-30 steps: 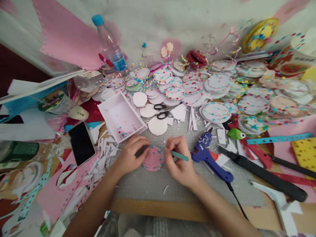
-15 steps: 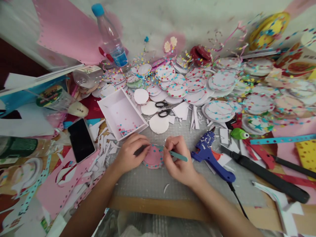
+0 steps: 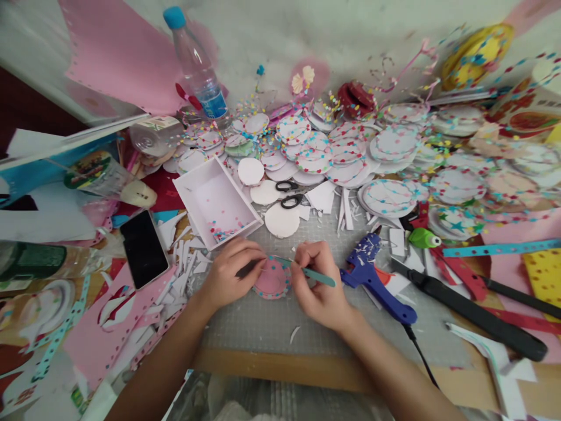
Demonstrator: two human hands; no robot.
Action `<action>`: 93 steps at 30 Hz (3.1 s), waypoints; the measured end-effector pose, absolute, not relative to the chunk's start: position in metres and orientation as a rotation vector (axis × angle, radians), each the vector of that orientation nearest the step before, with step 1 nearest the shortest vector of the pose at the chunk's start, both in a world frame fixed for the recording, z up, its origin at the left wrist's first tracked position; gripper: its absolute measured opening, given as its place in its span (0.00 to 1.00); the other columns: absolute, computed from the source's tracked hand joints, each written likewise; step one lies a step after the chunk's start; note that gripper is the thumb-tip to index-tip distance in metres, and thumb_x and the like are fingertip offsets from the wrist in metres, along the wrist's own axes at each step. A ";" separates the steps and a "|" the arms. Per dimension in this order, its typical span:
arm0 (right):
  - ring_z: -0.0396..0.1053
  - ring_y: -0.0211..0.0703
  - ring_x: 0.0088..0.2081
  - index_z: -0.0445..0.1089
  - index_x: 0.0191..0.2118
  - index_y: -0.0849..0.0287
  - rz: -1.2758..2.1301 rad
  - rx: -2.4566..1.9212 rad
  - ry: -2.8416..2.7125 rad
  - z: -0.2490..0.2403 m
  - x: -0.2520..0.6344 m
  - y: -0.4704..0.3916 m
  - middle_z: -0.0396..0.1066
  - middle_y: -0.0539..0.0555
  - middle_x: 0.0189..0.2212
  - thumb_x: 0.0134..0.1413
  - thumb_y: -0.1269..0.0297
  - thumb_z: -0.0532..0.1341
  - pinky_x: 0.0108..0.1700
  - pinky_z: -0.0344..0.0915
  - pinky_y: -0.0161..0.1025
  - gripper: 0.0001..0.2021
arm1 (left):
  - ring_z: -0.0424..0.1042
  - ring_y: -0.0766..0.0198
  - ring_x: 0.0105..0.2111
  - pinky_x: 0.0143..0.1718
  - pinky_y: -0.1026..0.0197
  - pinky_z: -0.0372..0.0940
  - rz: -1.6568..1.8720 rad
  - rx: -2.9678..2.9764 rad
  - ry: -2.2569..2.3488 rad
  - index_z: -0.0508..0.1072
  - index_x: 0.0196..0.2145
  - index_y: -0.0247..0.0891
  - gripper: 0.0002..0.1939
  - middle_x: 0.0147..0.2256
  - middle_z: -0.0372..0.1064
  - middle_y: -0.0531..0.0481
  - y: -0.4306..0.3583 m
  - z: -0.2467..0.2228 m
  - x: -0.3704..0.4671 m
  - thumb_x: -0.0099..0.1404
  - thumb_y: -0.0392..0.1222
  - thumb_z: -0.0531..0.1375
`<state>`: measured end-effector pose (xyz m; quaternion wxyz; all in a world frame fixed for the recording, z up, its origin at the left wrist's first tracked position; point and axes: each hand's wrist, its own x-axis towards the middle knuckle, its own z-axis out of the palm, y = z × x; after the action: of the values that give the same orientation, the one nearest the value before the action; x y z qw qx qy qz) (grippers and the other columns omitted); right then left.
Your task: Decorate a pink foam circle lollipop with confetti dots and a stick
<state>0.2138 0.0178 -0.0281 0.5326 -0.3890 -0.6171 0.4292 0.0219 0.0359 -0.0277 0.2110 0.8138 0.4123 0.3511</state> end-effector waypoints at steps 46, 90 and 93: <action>0.52 0.37 0.23 0.55 0.33 0.54 0.854 -0.838 -1.438 -0.020 0.219 0.019 0.50 0.44 0.22 0.56 0.74 0.55 0.27 0.51 0.39 0.09 | 0.69 0.62 0.36 0.42 0.56 0.66 0.938 2.257 1.152 0.72 0.35 0.37 0.05 0.34 0.71 0.46 0.035 -0.030 0.020 0.64 0.33 0.56; 0.69 0.44 0.32 0.68 0.32 0.57 0.527 -0.904 -2.232 0.013 0.191 0.097 0.73 0.52 0.27 0.55 0.72 0.61 0.36 0.60 0.41 0.03 | 0.67 0.54 0.44 0.44 0.51 0.67 1.063 2.471 1.934 0.74 0.42 0.30 0.13 0.38 0.75 0.44 -0.015 -0.012 0.010 0.64 0.25 0.53; 0.67 0.42 0.29 0.67 0.31 0.58 0.477 -0.882 -2.294 0.009 0.184 0.098 0.73 0.52 0.26 0.54 0.75 0.59 0.36 0.56 0.40 0.05 | 0.67 0.54 0.44 0.45 0.51 0.68 1.067 2.466 1.919 0.74 0.42 0.29 0.13 0.38 0.75 0.43 -0.015 -0.011 0.009 0.63 0.24 0.53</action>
<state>0.1838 0.0982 0.0092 0.3134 -0.3347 -0.8701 0.1808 0.0086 -0.0145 -0.0115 -0.0801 0.7444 0.5794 0.3222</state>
